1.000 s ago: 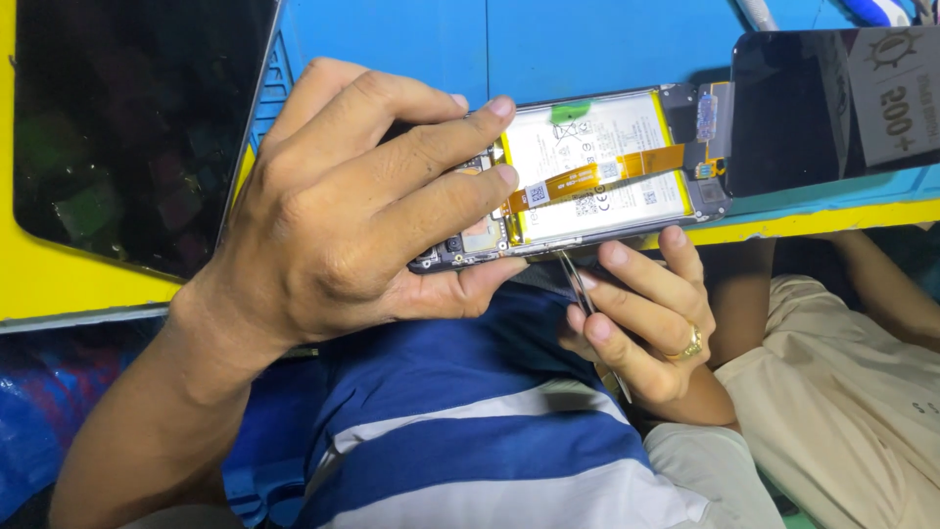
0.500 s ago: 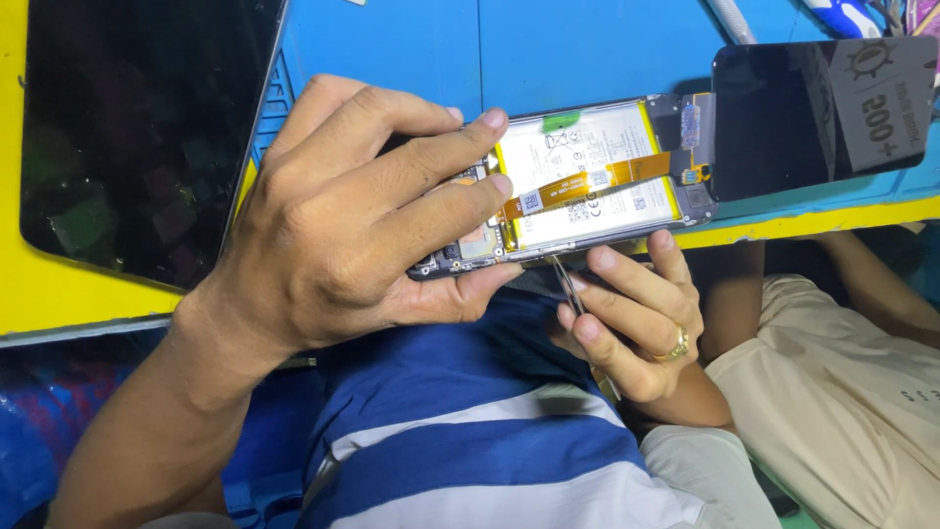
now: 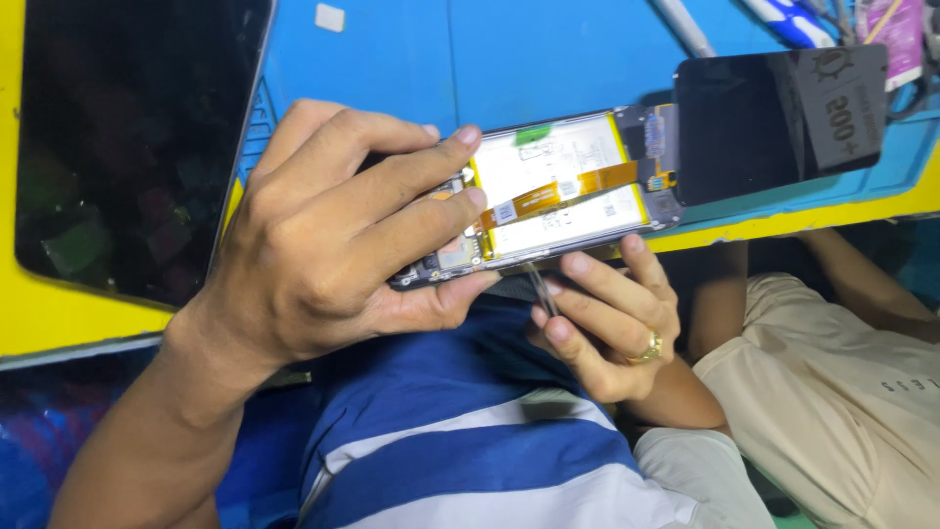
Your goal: The person holds a smartphone and uses a metal tool to pry open the casing. They then use tweezers to carefully disconnect and manipulate the internal ribbon cables and battery connector while the device rests on their lap.
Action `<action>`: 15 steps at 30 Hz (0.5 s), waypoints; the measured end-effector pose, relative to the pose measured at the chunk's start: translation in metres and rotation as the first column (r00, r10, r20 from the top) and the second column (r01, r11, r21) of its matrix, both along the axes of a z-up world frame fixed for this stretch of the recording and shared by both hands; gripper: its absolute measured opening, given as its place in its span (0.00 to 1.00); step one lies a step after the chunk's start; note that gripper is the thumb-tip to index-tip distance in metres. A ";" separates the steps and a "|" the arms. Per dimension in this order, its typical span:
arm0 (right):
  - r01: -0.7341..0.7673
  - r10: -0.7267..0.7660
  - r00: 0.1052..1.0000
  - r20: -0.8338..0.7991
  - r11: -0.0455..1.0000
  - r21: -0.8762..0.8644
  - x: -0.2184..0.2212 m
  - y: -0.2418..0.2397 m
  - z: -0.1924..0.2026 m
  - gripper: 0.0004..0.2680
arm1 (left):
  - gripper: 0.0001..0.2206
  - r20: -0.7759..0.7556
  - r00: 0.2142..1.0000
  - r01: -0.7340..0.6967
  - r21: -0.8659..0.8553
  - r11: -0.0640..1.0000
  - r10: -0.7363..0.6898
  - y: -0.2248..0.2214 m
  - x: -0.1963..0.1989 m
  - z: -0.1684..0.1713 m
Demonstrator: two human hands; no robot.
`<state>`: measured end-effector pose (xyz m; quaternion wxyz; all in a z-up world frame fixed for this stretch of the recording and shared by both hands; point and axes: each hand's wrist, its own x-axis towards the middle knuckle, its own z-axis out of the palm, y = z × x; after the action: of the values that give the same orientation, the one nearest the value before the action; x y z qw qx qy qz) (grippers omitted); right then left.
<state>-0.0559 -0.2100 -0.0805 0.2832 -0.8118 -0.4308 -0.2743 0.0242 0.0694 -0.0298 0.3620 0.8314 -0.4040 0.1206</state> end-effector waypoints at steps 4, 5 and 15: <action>0.003 -0.003 1.000 -0.029 1.000 0.008 0.004 0.003 0.006 0.07 | 0.14 -0.033 0.999 0.002 0.003 1.000 -0.002 -0.003 0.002 0.005; 0.016 -0.016 1.000 -0.018 1.000 -0.002 0.006 0.005 0.006 0.07 | 0.14 -0.021 1.000 0.015 -0.006 1.000 -0.015 -0.003 0.002 0.005; 0.018 -0.029 0.996 0.080 0.990 0.141 0.016 0.015 0.003 0.04 | 0.14 -0.062 0.998 0.006 0.034 0.999 -0.004 -0.007 0.002 0.008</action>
<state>-0.0398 -0.1953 -0.0771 0.3184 -0.7829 -0.4120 -0.3404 0.0263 0.0625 -0.0217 0.3604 0.8398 -0.3966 0.0871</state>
